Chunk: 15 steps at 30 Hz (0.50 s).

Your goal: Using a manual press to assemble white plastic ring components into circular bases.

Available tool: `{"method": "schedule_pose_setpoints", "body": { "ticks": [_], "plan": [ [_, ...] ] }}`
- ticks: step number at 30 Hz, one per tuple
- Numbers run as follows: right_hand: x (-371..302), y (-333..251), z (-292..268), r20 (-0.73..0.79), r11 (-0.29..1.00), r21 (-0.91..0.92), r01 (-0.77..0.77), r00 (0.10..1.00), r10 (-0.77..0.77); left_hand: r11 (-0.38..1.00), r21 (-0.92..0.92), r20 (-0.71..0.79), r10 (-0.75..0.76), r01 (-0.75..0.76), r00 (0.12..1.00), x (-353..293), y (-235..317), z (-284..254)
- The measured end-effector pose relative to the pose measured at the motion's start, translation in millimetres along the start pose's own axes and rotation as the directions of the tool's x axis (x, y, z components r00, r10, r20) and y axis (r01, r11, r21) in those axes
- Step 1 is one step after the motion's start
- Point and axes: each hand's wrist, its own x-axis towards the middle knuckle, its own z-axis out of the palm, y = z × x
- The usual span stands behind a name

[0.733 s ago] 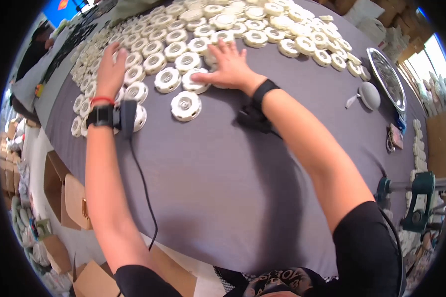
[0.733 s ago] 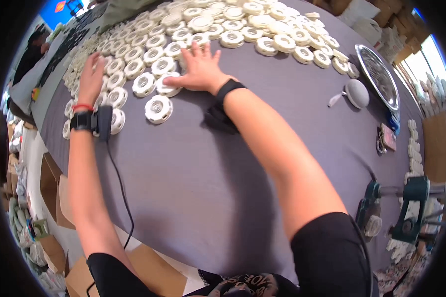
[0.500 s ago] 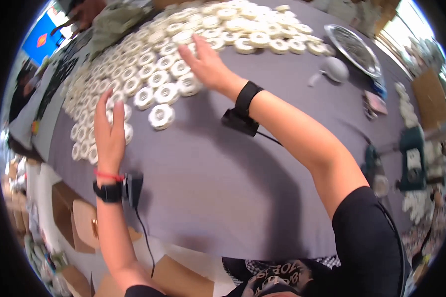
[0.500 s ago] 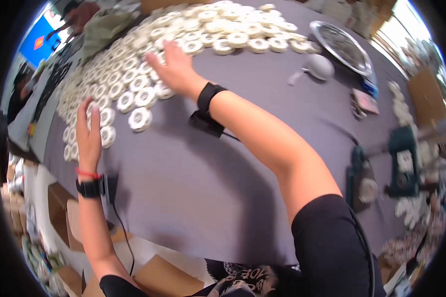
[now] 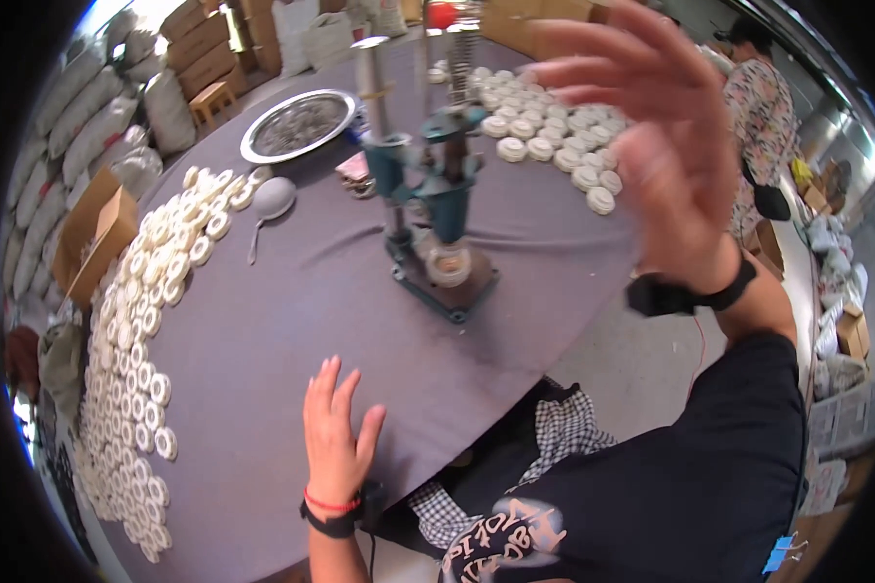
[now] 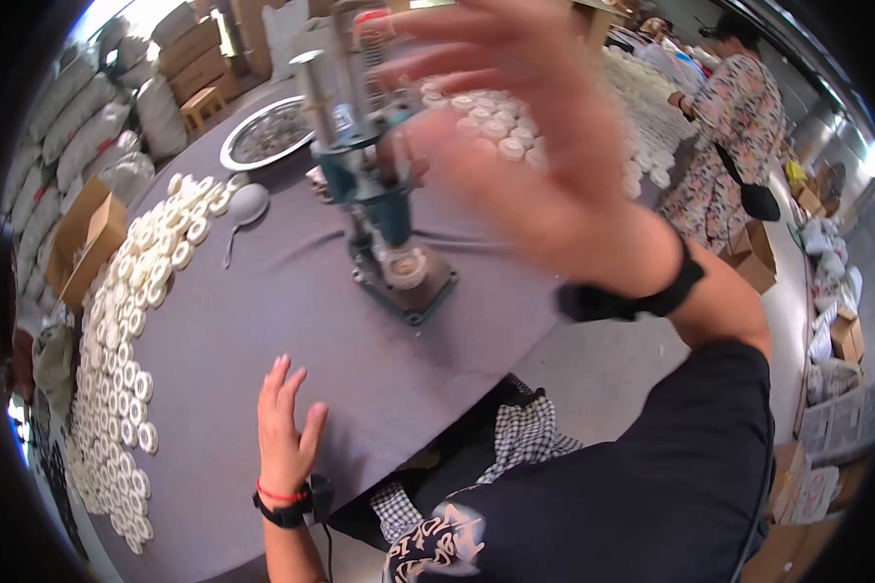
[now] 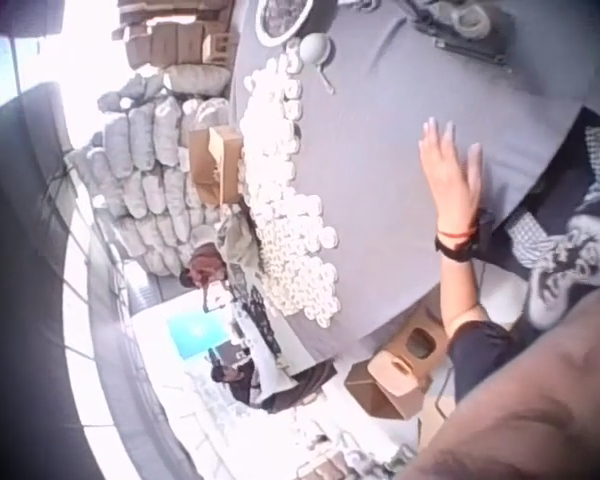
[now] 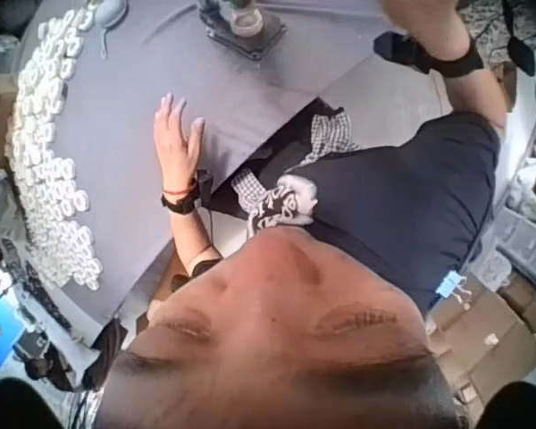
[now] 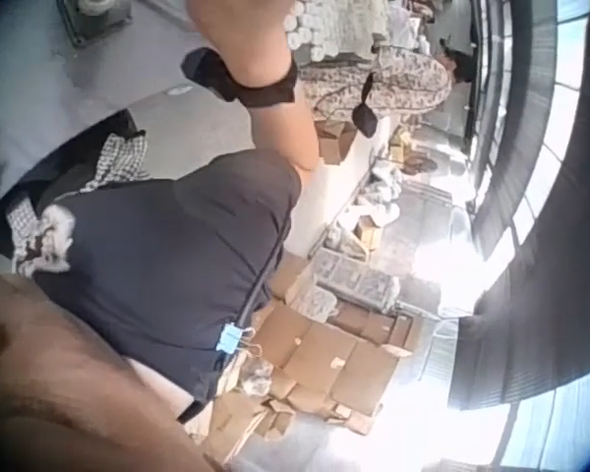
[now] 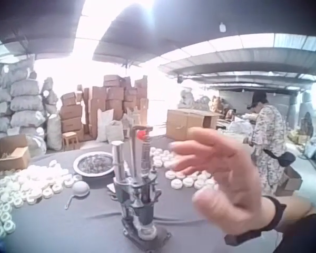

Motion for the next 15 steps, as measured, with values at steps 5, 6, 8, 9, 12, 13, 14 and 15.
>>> {"method": "schedule_pose_setpoints", "body": {
  "ticks": [5,6,8,9,12,13,14,15],
  "plan": [
    [-201,71,-100,-0.753,0.658,0.066,-0.750,0.396,0.526,0.894,-0.369,-0.028,-0.283,0.254,0.959,-39,24,25],
    [-256,97,-94,-0.756,0.569,0.131,-0.812,0.289,0.588,0.859,-0.438,-0.005,-0.298,0.266,0.955,-38,26,41],
    [-352,157,-65,-0.766,0.433,-0.010,-0.901,0.285,0.576,0.823,-0.500,0.036,-0.292,0.270,0.956,-15,34,65],
    [-376,179,-50,-0.768,0.374,-0.097,-0.922,0.309,0.561,0.827,-0.487,0.108,-0.263,0.282,0.959,-1,43,70],
    [-357,212,-44,-0.724,0.391,0.014,-0.920,0.260,0.639,0.847,-0.456,0.273,-0.161,0.274,0.949,40,69,83],
    [-353,227,-57,-0.728,0.425,0.000,-0.905,0.291,0.620,0.850,-0.465,0.338,-0.089,0.249,0.937,59,82,89],
    [-353,247,-66,-0.729,0.463,-0.008,-0.886,0.322,0.604,0.839,-0.498,0.367,-0.026,0.220,0.930,79,94,95],
    [-357,265,-82,-0.742,0.448,-0.008,-0.894,0.305,0.597,0.841,-0.498,0.383,-0.007,0.213,0.924,101,103,104]
  ]
}}
